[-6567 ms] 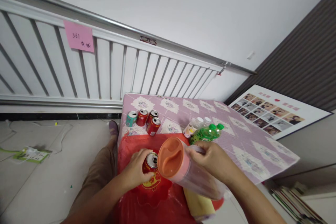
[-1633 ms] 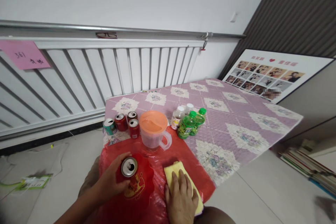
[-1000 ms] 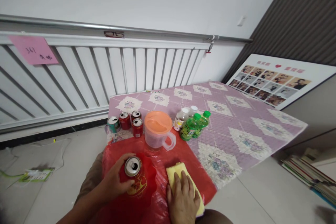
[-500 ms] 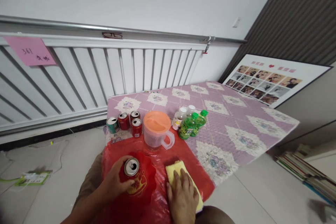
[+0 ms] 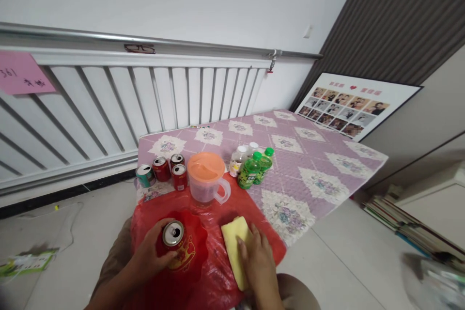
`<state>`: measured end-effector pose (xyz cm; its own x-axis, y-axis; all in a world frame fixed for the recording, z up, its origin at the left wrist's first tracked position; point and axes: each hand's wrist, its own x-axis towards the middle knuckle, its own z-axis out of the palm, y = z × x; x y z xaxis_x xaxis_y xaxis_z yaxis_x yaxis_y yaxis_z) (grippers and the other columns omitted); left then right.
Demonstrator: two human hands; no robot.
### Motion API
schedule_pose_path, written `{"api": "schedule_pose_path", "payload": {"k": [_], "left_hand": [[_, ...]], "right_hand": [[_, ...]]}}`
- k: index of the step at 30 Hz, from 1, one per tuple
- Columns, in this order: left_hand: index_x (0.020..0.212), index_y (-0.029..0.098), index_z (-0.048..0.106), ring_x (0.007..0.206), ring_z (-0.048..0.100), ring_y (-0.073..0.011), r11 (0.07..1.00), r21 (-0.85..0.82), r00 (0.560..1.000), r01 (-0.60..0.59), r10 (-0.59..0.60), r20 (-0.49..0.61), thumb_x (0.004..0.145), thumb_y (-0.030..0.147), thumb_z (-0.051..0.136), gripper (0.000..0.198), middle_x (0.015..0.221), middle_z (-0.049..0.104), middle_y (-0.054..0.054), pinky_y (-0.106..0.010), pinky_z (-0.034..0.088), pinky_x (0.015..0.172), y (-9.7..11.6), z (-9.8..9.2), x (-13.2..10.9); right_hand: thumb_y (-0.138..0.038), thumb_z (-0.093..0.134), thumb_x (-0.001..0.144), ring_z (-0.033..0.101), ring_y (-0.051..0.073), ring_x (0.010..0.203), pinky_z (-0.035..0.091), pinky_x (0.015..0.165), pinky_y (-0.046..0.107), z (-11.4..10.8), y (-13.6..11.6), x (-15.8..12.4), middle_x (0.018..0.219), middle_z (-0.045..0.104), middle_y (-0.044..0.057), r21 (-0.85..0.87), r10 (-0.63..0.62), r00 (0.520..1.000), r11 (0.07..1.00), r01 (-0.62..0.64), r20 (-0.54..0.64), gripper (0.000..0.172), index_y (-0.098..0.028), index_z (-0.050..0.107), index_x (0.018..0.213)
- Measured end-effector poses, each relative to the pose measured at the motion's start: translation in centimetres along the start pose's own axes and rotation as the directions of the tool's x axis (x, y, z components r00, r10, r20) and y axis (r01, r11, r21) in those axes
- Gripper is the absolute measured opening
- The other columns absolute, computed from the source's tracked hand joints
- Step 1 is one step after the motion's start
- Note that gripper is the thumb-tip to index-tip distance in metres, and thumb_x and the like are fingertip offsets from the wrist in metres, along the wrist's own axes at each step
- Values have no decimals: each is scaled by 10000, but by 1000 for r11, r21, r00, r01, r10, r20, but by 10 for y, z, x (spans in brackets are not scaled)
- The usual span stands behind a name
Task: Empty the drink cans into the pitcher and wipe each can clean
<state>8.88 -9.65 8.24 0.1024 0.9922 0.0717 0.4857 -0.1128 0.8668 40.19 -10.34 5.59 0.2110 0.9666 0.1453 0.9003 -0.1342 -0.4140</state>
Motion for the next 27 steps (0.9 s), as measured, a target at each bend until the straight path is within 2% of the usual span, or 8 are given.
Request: {"api": "schedule_pose_path", "payload": {"k": [5,10,14,17,20,22,25,27], "left_hand": [[1241,209,492,1205,537,-311,1000,-17,1000,10,-10,-3,629,150,701,650,1278,593,-113,-528,383,1073,-1,1,0],[1233,211,514,1190,552,-310,1000,-11,1000,5,-5,-18,634,160,699,629,1264,607,-106,-522,401,1062,0,1,-1],[1238,215,513,1191,555,-304,1000,-22,1000,6,-6,-5,631,157,702,639,1268,605,-104,-508,413,1060,1,0,-1],[1232,218,515,1210,543,-304,1000,-18,1000,3,-2,13,620,138,696,643,1278,601,-101,-517,399,1074,1,-2,1],[1242,212,508,1225,534,-304,1000,-13,1000,-5,5,31,614,123,686,659,1287,599,-105,-521,387,1085,0,-3,3],[1251,211,508,1233,530,-303,1000,-17,999,-7,8,48,614,112,674,665,1297,595,-105,-518,384,1090,0,-5,3],[1259,211,508,1243,526,-307,1000,-25,996,0,3,92,609,98,664,677,1312,588,-106,-521,373,1100,3,-9,4],[1261,207,506,1256,518,-313,999,-34,994,-5,9,106,603,96,662,686,1325,580,-111,-519,370,1106,5,-12,4]], "right_hand": [[-388,525,821,660,294,1030,496,883,396,-3,7,7,1130,688,184,3,145,969,989,-149,198,525,-78,564,1244],[-363,594,737,690,285,969,509,817,370,-16,-2,14,1082,725,132,108,168,961,975,-195,220,534,-145,606,1224],[-438,604,705,699,309,924,524,796,395,-44,-8,8,1008,744,130,264,241,937,915,-306,253,544,-153,640,1167],[-526,568,731,714,295,821,554,700,393,-64,-18,-6,1001,745,116,467,261,890,776,-424,374,601,-168,574,1213],[-574,553,770,721,280,737,561,608,375,-68,-40,-22,952,750,104,665,205,814,486,-567,544,642,-177,476,1268],[-550,584,774,720,271,726,565,605,377,-61,-59,-29,968,745,99,731,172,811,359,-580,559,665,-186,414,1303],[-503,587,801,719,250,764,573,641,373,-46,-85,-30,1080,721,100,775,103,832,318,-546,545,655,-204,364,1339],[-472,572,809,719,254,827,579,681,383,-37,-96,-26,1138,703,104,795,86,869,367,-483,488,671,-212,337,1381]]}}
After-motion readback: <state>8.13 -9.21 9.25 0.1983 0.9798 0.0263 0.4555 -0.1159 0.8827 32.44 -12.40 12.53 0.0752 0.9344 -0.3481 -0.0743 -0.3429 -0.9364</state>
